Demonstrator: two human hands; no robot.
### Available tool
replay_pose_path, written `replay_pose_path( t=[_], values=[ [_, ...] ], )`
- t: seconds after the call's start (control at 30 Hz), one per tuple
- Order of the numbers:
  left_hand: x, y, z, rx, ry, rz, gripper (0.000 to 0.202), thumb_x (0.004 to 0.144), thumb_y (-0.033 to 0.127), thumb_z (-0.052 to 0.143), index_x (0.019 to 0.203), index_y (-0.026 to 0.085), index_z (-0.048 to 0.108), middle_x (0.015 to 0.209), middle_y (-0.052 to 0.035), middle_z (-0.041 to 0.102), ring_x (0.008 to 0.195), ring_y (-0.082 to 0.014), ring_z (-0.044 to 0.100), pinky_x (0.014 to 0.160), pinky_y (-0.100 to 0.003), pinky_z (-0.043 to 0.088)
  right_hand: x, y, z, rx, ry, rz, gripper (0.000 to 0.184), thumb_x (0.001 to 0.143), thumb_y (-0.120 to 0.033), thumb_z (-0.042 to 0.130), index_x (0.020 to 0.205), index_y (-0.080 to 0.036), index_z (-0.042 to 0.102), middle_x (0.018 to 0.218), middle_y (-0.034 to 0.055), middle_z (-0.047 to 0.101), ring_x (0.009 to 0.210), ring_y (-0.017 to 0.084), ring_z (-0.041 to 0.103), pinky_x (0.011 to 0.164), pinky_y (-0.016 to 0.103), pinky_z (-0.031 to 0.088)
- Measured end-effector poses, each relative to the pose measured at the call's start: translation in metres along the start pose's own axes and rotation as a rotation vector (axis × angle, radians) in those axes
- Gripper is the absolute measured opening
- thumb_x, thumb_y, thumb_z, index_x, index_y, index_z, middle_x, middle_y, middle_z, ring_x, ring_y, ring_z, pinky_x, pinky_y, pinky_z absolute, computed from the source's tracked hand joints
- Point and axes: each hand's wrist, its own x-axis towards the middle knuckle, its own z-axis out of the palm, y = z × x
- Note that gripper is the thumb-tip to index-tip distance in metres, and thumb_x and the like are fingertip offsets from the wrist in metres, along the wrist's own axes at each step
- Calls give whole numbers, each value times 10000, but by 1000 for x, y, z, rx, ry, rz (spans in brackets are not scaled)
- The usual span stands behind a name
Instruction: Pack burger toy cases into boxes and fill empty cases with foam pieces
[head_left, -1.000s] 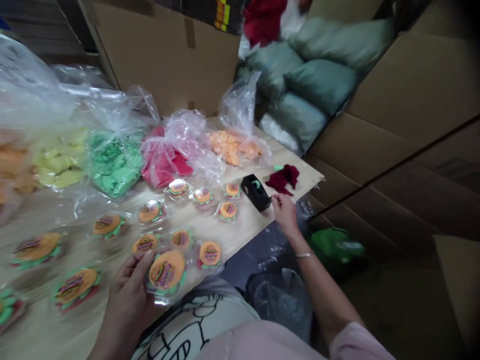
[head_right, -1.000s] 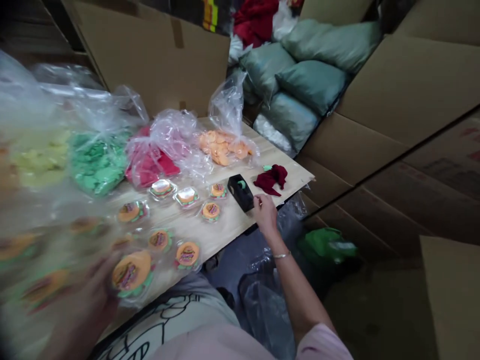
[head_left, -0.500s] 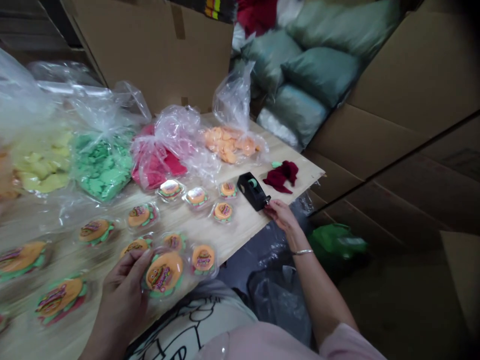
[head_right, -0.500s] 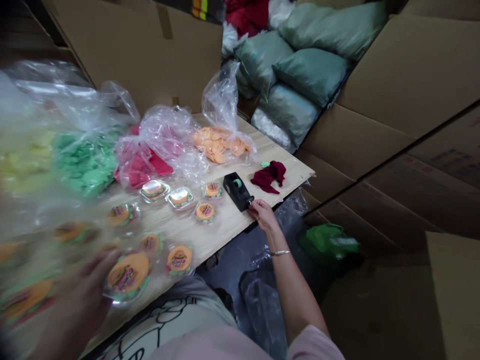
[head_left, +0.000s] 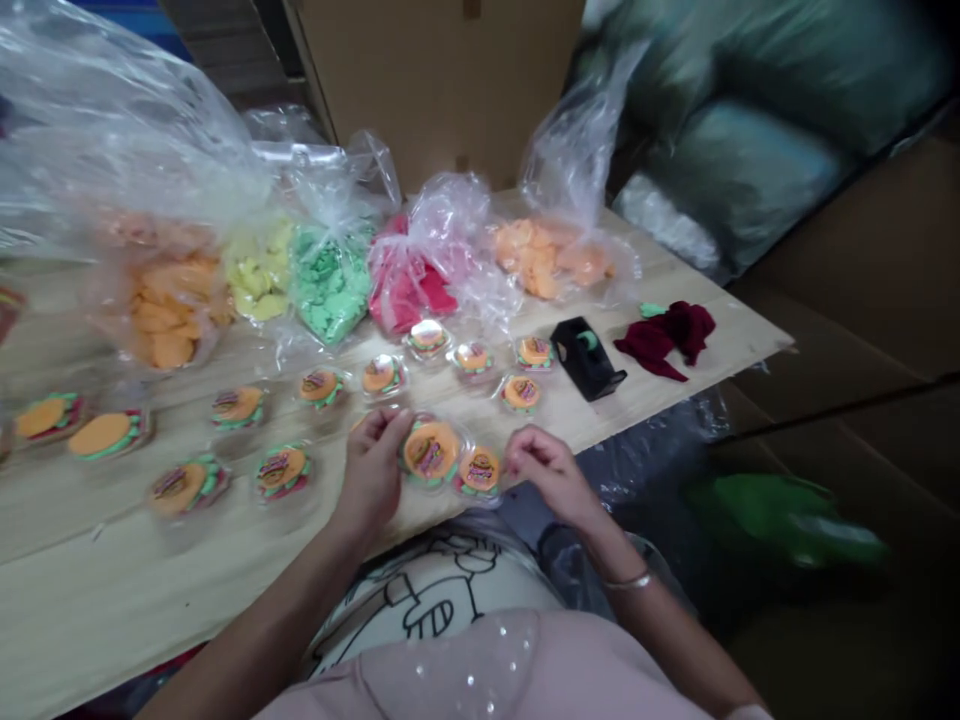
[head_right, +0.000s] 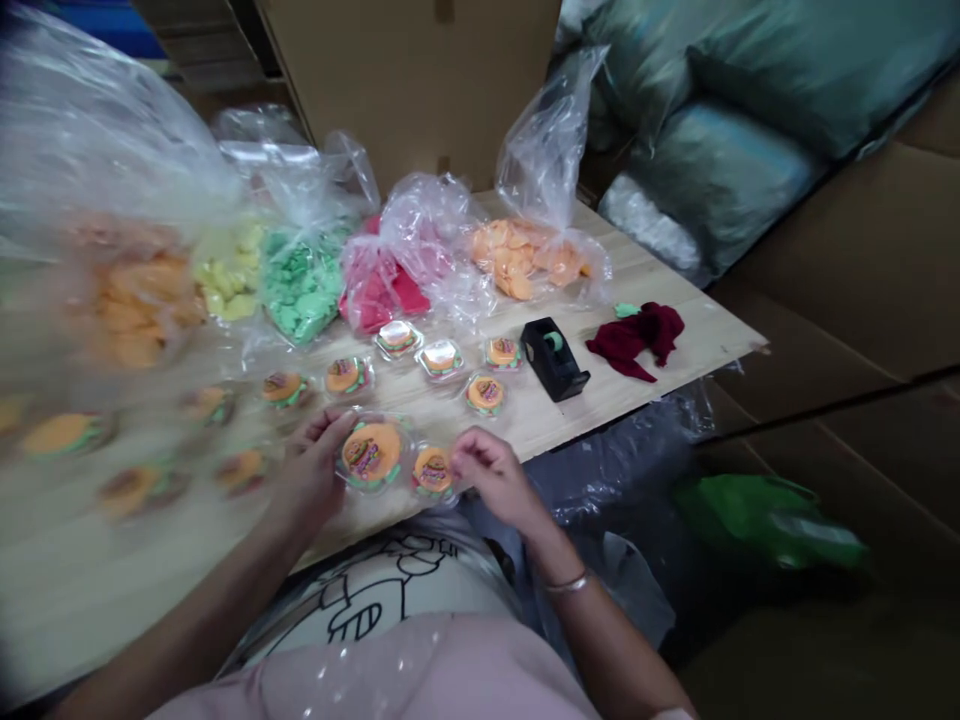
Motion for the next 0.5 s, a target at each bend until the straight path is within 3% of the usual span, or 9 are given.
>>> replay_pose_path(
  t=[0.07,0.13,0.43,0.5],
  values=[
    [-1,0,0,-4,-14,22,354,591,361,827,697,156,559,661,10,670,608,-129,618,628,-241,478,-2,-7,30,43,-97,33,255,830,-422,659,753,-191,584,668,-17,569,607,120,499,590,246,400],
    [-3,0,-1,-19,-14,47,324,613,340,815,696,154,562,669,13,667,622,-124,615,638,-235,475,-3,-10,47,50,-103,54,267,834,-426,648,746,-185,576,661,-19,561,601,113,487,586,240,397],
    [-16,3,-12,-100,18,65,316,593,324,823,668,154,567,617,36,632,576,-107,596,606,-221,484,-10,-5,72,-165,-19,152,256,839,-396,586,707,-188,516,608,-34,493,567,111,450,543,236,365],
    [-19,5,-19,-116,58,59,346,558,321,844,657,153,558,606,44,622,561,-94,586,580,-199,475,-11,-1,77,-238,10,126,223,833,-390,604,771,-189,528,668,-24,510,602,121,471,561,243,390]
  ],
)
